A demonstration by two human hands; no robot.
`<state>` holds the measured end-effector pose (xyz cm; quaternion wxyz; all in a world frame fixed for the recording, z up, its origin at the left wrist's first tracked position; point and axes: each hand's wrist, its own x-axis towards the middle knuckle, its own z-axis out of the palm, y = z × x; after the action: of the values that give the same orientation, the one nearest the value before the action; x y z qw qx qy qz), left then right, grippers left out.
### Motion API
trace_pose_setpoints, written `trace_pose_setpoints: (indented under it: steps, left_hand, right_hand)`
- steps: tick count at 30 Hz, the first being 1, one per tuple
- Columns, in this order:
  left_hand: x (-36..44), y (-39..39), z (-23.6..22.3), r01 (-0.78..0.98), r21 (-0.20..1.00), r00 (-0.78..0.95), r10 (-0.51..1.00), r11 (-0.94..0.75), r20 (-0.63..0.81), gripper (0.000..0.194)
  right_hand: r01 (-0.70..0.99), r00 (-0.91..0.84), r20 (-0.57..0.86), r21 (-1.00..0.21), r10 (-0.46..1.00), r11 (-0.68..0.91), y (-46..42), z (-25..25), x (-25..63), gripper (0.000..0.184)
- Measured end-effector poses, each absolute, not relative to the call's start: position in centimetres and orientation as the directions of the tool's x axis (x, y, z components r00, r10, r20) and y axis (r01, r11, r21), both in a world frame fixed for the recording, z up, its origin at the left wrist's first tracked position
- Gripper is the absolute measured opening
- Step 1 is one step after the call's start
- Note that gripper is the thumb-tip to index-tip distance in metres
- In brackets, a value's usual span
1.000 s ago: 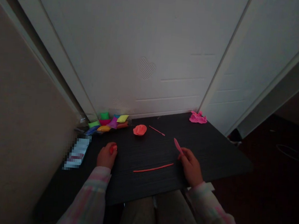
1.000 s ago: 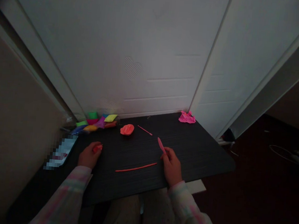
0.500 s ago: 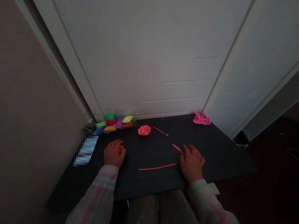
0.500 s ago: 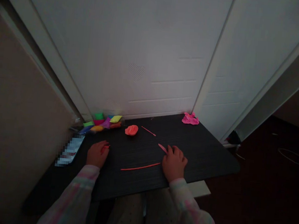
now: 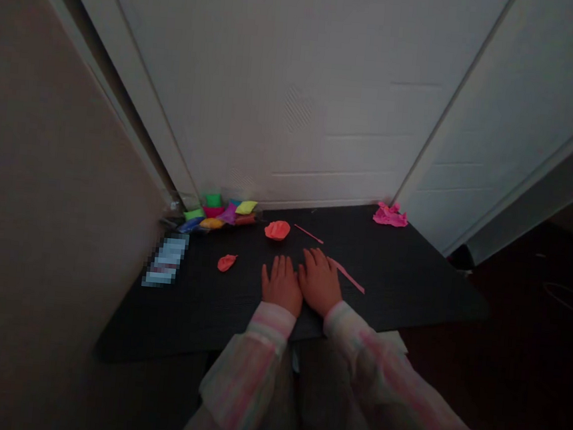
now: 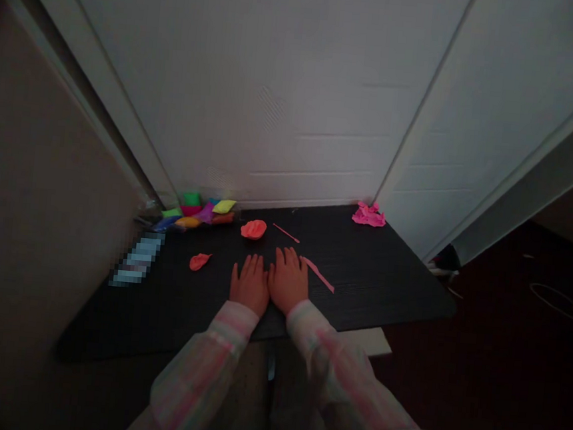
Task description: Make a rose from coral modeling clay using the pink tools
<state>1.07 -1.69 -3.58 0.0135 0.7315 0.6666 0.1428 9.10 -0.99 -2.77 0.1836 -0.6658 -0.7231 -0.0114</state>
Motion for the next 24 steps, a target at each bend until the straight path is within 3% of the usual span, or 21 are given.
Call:
trace_pose_setpoints:
  steps: [7, 24]
  left_hand:
    - [0.7, 0.4, -4.1, 0.981, 0.16, 0.071, 0.976, -0.105, 0.206, 0.044]
    - [0.9, 1.5, -3.6, 0.985, 0.173, 0.0, 0.992, -0.022, 0.127, 0.045]
  right_hand:
    - [0.964, -0.111, 0.254, -0.207, 0.961, 0.166, 1.5, -4.0, 9.5, 0.041]
    - [0.967, -0.045, 0.248, -0.233, 0.968, 0.105, 2.7, -4.0, 9.0, 0.041]
